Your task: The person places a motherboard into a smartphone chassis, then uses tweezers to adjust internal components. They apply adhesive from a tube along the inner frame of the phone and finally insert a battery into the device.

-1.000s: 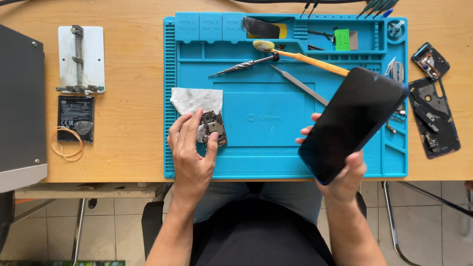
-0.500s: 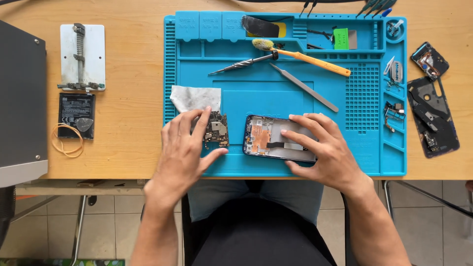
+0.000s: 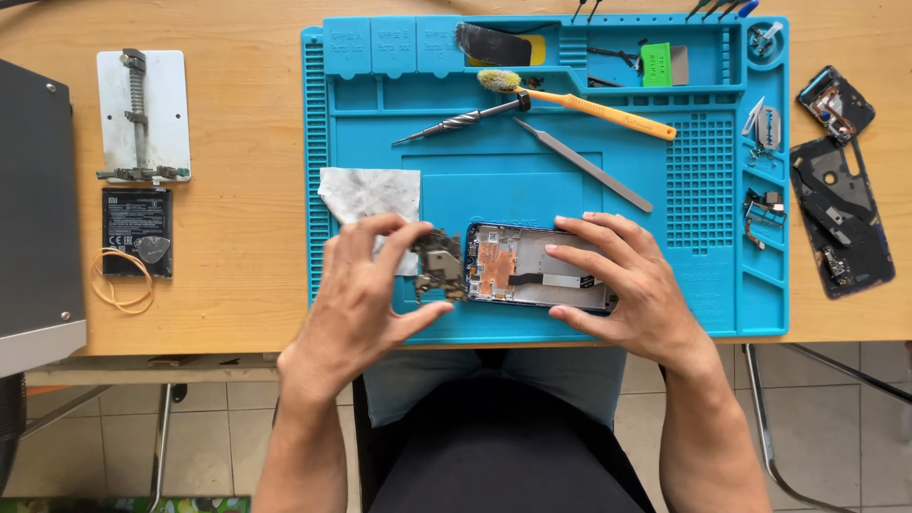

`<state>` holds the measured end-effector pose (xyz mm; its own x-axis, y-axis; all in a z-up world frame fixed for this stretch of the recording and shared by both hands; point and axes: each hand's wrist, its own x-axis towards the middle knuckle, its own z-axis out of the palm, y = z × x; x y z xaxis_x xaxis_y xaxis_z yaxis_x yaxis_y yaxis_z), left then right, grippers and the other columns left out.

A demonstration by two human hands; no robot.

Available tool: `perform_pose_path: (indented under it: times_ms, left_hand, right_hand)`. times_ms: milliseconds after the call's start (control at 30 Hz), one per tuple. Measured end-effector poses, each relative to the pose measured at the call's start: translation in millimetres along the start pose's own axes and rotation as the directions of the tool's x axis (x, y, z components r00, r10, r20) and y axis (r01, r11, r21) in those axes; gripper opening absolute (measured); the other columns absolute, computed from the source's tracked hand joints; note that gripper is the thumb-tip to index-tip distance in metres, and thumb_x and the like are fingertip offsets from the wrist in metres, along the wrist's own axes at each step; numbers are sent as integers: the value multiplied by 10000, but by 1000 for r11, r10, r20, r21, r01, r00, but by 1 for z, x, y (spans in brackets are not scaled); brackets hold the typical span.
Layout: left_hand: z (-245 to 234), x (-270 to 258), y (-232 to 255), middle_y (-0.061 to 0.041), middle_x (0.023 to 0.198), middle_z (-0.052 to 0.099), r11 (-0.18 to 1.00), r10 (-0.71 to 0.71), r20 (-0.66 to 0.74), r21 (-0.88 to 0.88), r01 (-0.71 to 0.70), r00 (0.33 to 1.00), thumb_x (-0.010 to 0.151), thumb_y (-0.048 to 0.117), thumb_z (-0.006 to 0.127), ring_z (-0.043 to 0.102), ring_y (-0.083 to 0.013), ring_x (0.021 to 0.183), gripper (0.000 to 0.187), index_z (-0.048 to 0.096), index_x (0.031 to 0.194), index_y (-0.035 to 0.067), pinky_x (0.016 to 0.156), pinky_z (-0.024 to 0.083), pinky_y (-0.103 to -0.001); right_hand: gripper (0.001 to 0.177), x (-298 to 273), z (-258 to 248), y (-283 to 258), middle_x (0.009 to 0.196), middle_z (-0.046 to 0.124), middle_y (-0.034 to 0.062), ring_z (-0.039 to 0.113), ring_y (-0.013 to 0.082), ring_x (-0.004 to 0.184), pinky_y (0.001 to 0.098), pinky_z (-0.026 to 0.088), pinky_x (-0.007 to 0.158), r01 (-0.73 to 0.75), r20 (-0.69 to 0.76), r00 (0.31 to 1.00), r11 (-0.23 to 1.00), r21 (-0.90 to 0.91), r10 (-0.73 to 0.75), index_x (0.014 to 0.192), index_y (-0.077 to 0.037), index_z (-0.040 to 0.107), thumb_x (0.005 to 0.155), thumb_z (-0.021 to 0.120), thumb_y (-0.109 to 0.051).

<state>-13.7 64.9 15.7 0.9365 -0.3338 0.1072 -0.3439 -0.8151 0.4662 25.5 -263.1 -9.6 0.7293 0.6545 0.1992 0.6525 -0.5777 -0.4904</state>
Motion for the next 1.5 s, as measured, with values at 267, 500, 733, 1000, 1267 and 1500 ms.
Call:
perform_pose_path:
  times_ms: [267,500,733,1000,1267,1500]
  left_hand:
    - [17,17,20,-161,1287,491,995,99,35,25,-99,995,848,460,851,523,-330,1103,799,502,1437,50,927,464,-479]
    - [24,17,25,-152,1285,484,998,55,28,33,-56,998,833,465,866,516,-307,1088,829,499,1451,54,913,483,-452]
    - [31,17,18,-165,1269,551,1000,25,-60,-5,-25,998,771,482,905,558,-364,1125,813,533,1383,96,976,447,-455]
    - [50,19,13,-119,1299,538,998,43,-39,48,-41,998,711,573,923,567,-327,1162,933,507,1418,130,921,525,-490]
    - [35,16,9,-125,1320,518,989,126,-33,-74,-129,991,753,479,920,563,-345,1158,877,484,1417,107,965,464,-468]
    - [-7,-2,5,-140,1623,428,998,35,-106,-51,-41,994,841,444,920,400,-331,1509,979,375,1592,131,1201,327,-481]
  right_hand:
    - [556,2,-1,-2,1474,604,95,529,329,1380,487,439,1150,-36,-44,998,996,81,39,1387,-136,622,900,777,-356]
    - [513,2,-2,-1,1451,618,101,545,330,1361,489,454,1143,-28,-68,997,993,118,36,1371,-117,629,920,767,-319]
    - [472,7,-8,-17,1465,617,127,548,332,1366,467,408,1199,-13,-34,999,983,185,19,1338,-79,644,895,752,-200]
    - [572,-1,19,-14,1527,633,178,561,379,1451,568,341,1286,21,-19,999,971,-236,-27,1362,-116,693,827,801,-287]
    - [260,31,25,-40,1411,648,121,611,341,1299,571,375,1193,69,-82,993,990,-122,-79,1173,-146,704,929,782,-187]
    - [204,29,27,-33,1411,626,120,595,345,1296,570,453,1127,91,-110,989,993,-76,-99,1119,-142,696,944,778,-205]
